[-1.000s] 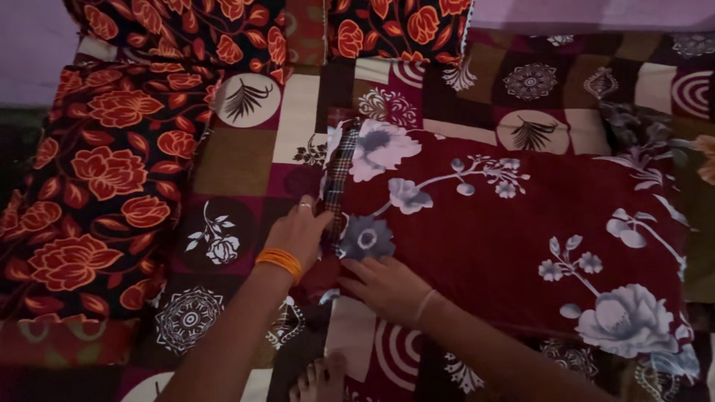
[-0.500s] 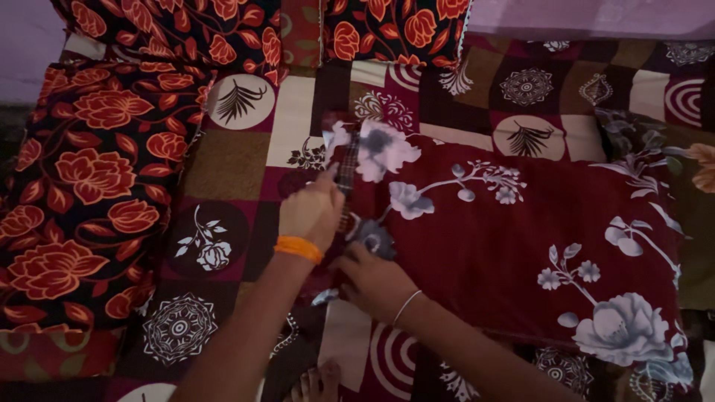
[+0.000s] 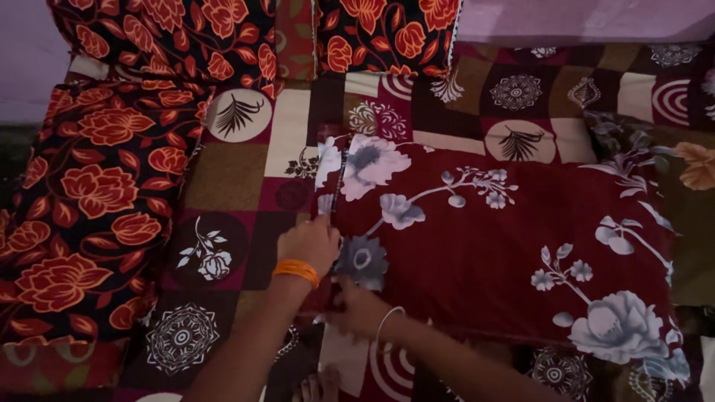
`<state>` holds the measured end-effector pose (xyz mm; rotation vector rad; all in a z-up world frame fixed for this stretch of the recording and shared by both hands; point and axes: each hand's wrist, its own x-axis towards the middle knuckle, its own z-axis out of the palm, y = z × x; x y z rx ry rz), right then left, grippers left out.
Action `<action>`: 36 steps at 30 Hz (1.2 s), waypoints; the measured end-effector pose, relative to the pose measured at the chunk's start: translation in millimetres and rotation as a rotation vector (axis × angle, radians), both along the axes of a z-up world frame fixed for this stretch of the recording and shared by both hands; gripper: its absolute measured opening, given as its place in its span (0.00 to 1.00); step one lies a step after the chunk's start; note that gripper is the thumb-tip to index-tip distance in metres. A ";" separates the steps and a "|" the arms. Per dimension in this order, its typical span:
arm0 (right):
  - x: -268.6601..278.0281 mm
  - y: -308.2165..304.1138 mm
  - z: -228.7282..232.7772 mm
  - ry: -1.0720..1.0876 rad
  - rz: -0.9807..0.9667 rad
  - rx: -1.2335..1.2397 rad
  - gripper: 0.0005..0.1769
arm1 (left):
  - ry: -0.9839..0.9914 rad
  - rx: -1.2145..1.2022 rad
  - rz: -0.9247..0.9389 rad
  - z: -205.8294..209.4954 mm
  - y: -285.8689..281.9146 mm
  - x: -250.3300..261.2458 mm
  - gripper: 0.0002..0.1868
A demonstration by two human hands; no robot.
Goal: The person folds a floral-patterned pillow and a white patterned sheet by hand on a bed, smoothing the fabric and aligning the edges before setting them aside.
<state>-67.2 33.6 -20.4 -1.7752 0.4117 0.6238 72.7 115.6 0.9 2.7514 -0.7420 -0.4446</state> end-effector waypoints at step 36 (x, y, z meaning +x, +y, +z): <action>30.0 -74.8 33.3 -0.596 0.324 -1.213 0.43 | -0.449 0.337 -0.299 -62.9 -147.0 157.0 0.16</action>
